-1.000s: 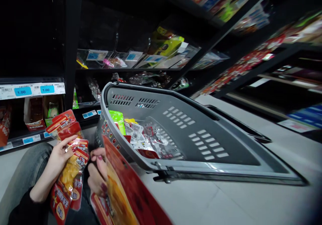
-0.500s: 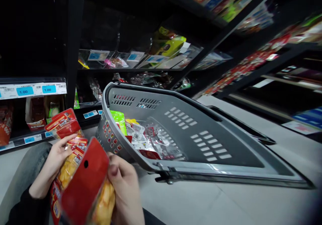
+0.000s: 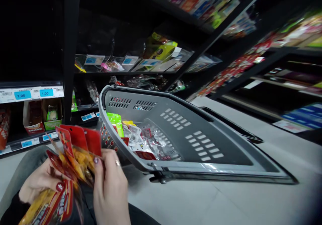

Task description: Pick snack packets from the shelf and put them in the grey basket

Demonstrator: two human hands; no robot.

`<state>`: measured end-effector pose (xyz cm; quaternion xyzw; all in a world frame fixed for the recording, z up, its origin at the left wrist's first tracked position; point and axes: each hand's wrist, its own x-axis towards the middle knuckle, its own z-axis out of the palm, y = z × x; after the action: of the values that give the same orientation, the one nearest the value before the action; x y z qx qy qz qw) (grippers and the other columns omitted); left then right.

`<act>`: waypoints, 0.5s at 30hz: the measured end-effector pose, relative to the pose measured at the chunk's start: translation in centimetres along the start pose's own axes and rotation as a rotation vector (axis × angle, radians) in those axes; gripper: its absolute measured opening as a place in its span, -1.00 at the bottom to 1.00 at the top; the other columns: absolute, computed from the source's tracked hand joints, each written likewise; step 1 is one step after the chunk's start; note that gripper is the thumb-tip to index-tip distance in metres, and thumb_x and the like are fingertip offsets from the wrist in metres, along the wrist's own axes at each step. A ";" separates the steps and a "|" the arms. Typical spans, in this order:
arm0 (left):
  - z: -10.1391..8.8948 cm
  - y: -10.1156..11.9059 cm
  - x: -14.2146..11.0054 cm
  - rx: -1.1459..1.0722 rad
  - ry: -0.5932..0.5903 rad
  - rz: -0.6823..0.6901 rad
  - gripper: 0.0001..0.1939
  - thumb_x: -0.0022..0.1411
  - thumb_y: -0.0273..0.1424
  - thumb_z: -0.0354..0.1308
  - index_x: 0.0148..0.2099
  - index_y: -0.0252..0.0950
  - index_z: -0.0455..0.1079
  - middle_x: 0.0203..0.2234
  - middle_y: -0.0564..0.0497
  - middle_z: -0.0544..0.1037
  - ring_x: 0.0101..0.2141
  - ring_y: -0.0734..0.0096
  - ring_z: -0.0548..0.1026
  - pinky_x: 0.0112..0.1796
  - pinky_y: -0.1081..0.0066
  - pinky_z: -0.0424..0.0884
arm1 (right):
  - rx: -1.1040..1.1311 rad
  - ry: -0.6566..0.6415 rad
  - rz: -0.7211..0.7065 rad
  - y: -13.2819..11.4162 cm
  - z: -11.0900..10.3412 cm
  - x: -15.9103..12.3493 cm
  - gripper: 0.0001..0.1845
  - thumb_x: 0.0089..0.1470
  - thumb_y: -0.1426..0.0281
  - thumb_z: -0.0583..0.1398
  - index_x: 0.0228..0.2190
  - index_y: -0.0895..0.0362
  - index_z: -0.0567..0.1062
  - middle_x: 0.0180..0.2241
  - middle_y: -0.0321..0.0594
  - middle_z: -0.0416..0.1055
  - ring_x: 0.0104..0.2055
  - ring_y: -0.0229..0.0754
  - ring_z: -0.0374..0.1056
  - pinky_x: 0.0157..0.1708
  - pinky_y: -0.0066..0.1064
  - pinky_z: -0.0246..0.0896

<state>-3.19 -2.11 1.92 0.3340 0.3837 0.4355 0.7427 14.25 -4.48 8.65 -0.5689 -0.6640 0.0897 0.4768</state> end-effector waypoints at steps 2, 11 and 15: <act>-0.1 0.1 0.3 0.007 -0.103 -0.092 -0.73 -0.37 -0.47 0.41 -0.45 -0.27 0.56 -0.62 -0.06 0.58 -0.65 0.33 0.47 -0.61 0.44 0.38 | 0.201 -0.159 0.130 0.2 0.2 0.4 -0.81 0.20 0.45 -0.09 -0.36 0.08 0.28 -0.40 -0.23 0.40 -0.43 -0.26 0.34 -0.45 -0.48 0.21; 1.3 0.6 1.4 0.105 -0.135 -0.110 -0.72 -0.22 -0.47 0.38 -0.33 -0.28 0.54 -0.47 -0.04 0.60 -0.42 0.24 0.55 -0.32 0.30 0.45 | 0.360 -0.314 0.341 1.8 2.9 1.0 -0.65 -0.19 0.47 0.26 -0.26 0.11 0.36 -0.33 -0.22 0.46 -0.28 -0.10 0.38 -0.27 -0.36 0.28; 2.4 0.4 1.3 0.059 -0.078 -0.094 -0.72 -0.25 -0.47 0.39 -0.36 -0.27 0.55 -0.50 -0.01 0.60 -0.47 0.30 0.54 -0.38 0.36 0.45 | 0.431 -0.284 0.309 2.8 3.9 1.0 -0.76 -0.13 0.50 0.22 -0.31 0.11 0.41 -0.35 -0.26 0.48 -0.32 -0.15 0.40 -0.28 -0.41 0.31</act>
<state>-0.87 -1.18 3.03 0.3538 0.3825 0.3752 0.7666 13.35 -1.03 5.28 -0.5307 -0.5951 0.3789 0.4698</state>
